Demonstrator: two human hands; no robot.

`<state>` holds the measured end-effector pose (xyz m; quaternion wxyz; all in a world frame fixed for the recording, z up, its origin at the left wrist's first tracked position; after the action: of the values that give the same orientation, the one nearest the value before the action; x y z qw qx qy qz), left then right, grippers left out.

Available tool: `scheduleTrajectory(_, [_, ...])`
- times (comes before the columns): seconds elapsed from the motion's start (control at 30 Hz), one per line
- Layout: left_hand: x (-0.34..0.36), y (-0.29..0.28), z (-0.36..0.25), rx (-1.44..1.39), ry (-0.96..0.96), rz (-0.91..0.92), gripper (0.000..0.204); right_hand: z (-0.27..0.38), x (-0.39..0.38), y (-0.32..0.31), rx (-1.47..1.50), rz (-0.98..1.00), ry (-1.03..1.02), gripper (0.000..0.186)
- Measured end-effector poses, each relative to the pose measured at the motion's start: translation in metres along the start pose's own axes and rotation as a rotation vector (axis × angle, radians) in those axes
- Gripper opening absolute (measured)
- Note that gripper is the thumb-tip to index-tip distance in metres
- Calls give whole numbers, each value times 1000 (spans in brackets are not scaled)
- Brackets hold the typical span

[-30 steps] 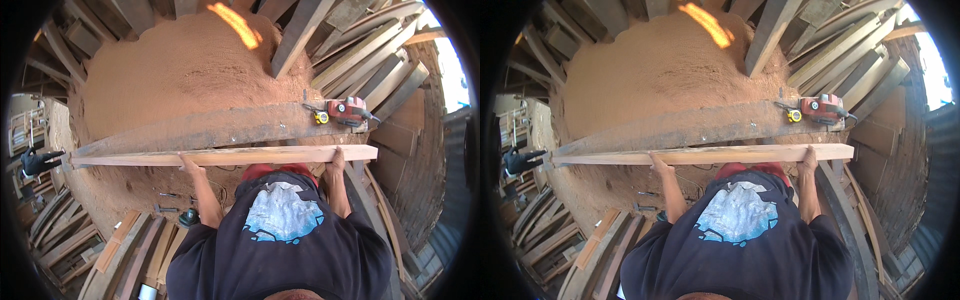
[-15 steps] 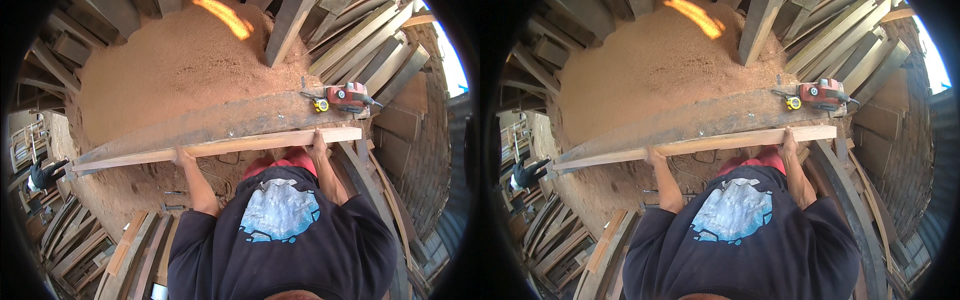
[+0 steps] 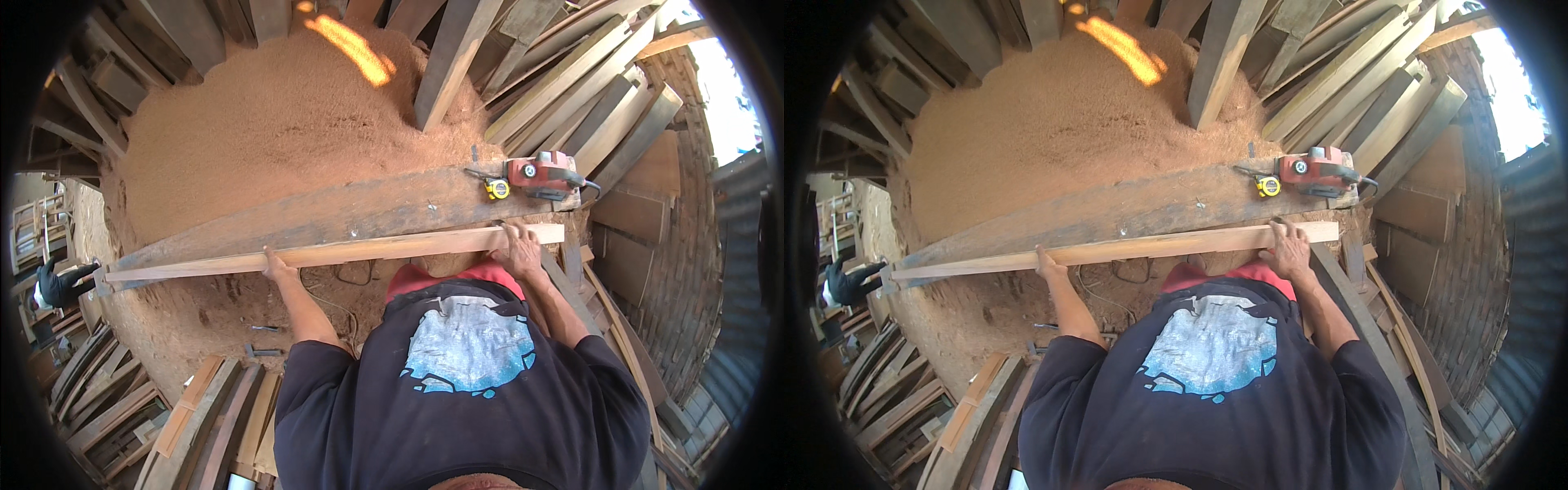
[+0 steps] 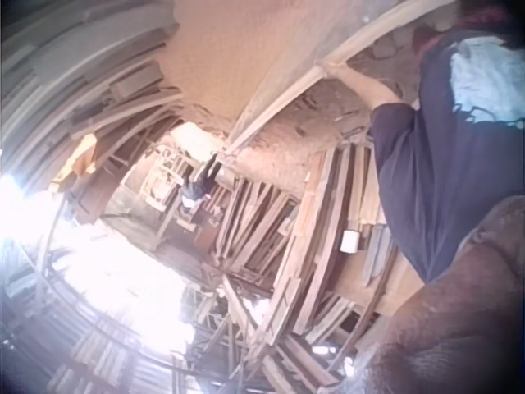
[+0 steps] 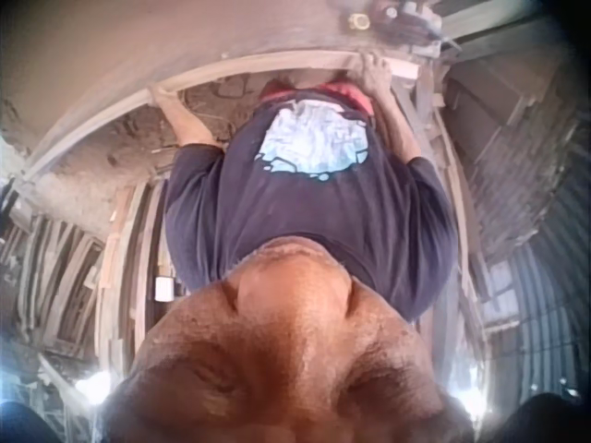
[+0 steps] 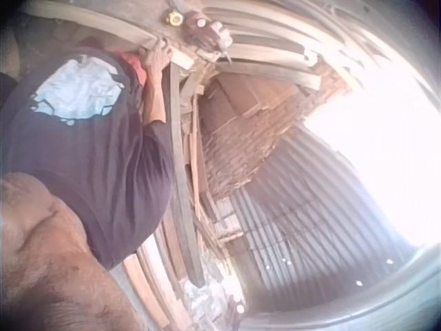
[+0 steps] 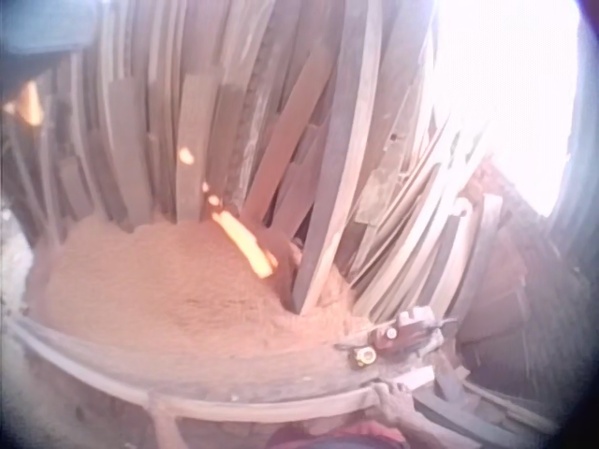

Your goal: The person selects a long wooden plank from a stack, measures it with a tape measure, and marks it. They then use a handheld electric saw to cut the plank along the marked line. The person repeats this process with another plank, measuring and cutting it to size.

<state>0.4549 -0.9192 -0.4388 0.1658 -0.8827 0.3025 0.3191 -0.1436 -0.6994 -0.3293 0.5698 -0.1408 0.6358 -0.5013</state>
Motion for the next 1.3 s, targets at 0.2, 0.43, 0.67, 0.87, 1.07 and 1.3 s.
scheduleTrajectory(0.2, [-18,-5,57,-191,-13,309,78,-93,20,6,-304,-69,-55,72])
scheduleTrajectory(0.43, [-163,-16,196,-483,-179,76,68,-122,83,49,-168,288,-401,48])
scheduleTrajectory(0.67, [-332,4,402,2,-481,255,30,-106,109,20,-271,484,-498,58])
scheduleTrajectory(0.87, [-402,53,415,484,-223,678,78,-108,159,36,-164,692,-669,66])
scheduleTrajectory(1.07, [-443,81,395,64,-337,679,125,-118,151,53,32,855,-526,79])
scheduleTrajectory(1.3, [-414,90,393,-166,-140,524,98,-65,123,71,170,886,-378,95])
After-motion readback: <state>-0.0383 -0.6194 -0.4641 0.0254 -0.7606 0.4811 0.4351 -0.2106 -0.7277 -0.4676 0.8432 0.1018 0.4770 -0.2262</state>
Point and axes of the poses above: each hand's wrist, its own x-axis towards the middle knuckle, its own y-axis out of the palm, z = x × y, the point moved 8 cm from there along x, towards the middle knuckle, and after that the axes turned 6 degrees about z, right-handed, at the moved point
